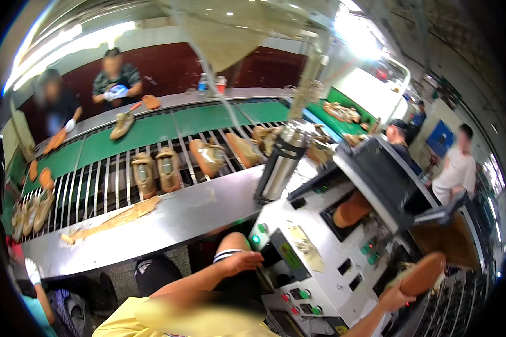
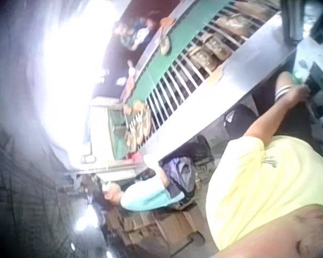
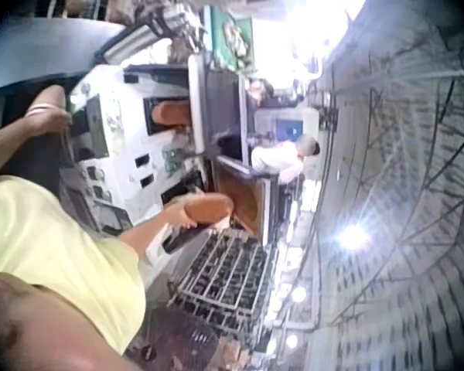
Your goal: The person places shoe uppers and soles onto a conveyor belt and into a heat-press machine to bond them together.
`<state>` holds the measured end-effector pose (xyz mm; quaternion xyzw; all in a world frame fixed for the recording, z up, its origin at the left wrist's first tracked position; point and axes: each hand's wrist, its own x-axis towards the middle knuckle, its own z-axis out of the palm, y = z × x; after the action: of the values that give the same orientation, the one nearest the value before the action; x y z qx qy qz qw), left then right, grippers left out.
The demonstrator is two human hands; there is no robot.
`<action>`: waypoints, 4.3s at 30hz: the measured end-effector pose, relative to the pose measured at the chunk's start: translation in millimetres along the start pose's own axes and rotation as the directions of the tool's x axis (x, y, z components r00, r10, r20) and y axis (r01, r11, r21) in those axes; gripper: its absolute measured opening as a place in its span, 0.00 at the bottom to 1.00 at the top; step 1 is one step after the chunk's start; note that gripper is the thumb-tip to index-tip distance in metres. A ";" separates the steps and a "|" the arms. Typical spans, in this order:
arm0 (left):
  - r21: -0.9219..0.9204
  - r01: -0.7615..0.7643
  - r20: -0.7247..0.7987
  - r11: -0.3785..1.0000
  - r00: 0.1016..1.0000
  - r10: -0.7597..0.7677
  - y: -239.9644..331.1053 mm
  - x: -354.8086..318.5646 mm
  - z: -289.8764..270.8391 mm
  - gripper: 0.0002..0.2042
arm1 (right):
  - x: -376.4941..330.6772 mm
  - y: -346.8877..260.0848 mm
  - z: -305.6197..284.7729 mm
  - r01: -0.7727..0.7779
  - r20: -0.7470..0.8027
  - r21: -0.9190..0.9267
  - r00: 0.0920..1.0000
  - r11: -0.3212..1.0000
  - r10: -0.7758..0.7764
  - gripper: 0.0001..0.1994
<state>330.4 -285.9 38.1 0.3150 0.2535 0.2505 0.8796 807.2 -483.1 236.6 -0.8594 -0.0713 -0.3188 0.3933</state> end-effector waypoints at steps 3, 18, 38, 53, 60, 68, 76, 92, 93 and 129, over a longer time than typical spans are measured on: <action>0.197 -0.101 0.097 0.975 0.992 0.083 -22.7 -17.8 2.9 0.24 | -32.0 3.7 -20.1 0.075 -0.037 0.343 0.997 0.936 -0.067 0.46; -0.329 -0.385 0.414 0.862 0.761 0.499 53.6 -97.3 69.2 0.39 | -268.7 -164.2 -117.9 -0.696 0.626 0.618 0.153 0.366 -0.765 0.38; 0.670 -0.412 -0.738 0.618 -0.277 0.616 247.4 -318.0 -317.9 0.27 | -533.5 -188.4 7.6 0.652 0.658 0.670 -0.300 0.355 -0.691 0.45; 0.790 -0.065 -0.579 0.610 -0.409 0.705 207.0 -266.8 -381.5 0.35 | -527.4 -205.1 16.1 0.535 0.652 0.684 -0.144 0.496 -0.745 0.30; 0.723 0.249 -0.580 0.644 -0.288 0.762 221.3 -242.0 -346.1 0.36 | -524.0 -197.1 15.8 0.537 0.661 0.671 -0.120 0.512 -0.741 0.30; 0.824 -0.012 -0.551 0.566 -0.253 0.795 216.6 -243.2 -384.6 0.45 | -528.6 -189.2 17.8 0.573 0.638 0.670 -0.120 0.471 -0.761 0.35; 0.424 0.669 -0.673 0.611 -0.219 0.706 191.8 -251.2 -340.8 0.42 | -533.3 -193.7 12.3 0.656 0.683 0.632 -0.221 0.412 -0.696 0.38; 0.342 0.676 -0.734 0.652 -0.240 0.635 201.9 -245.6 -311.7 0.35 | -498.8 -221.4 104.7 0.661 0.822 0.564 -0.508 0.495 -0.258 0.32; 0.329 0.679 -0.736 0.656 -0.251 0.629 203.6 -247.6 -311.7 0.36 | -502.0 -226.0 104.3 0.664 0.803 0.591 -0.540 0.457 -0.253 0.32; 0.388 0.672 -0.755 0.631 -0.161 0.636 208.8 -252.5 -292.3 0.32 | -506.9 -246.6 111.4 0.746 0.905 0.400 -0.413 0.532 -0.102 0.27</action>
<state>-93.1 -171.5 56.5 0.3348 0.9065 0.2359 0.1027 371.2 -169.9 31.7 -0.7119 -0.6173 0.2787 -0.1858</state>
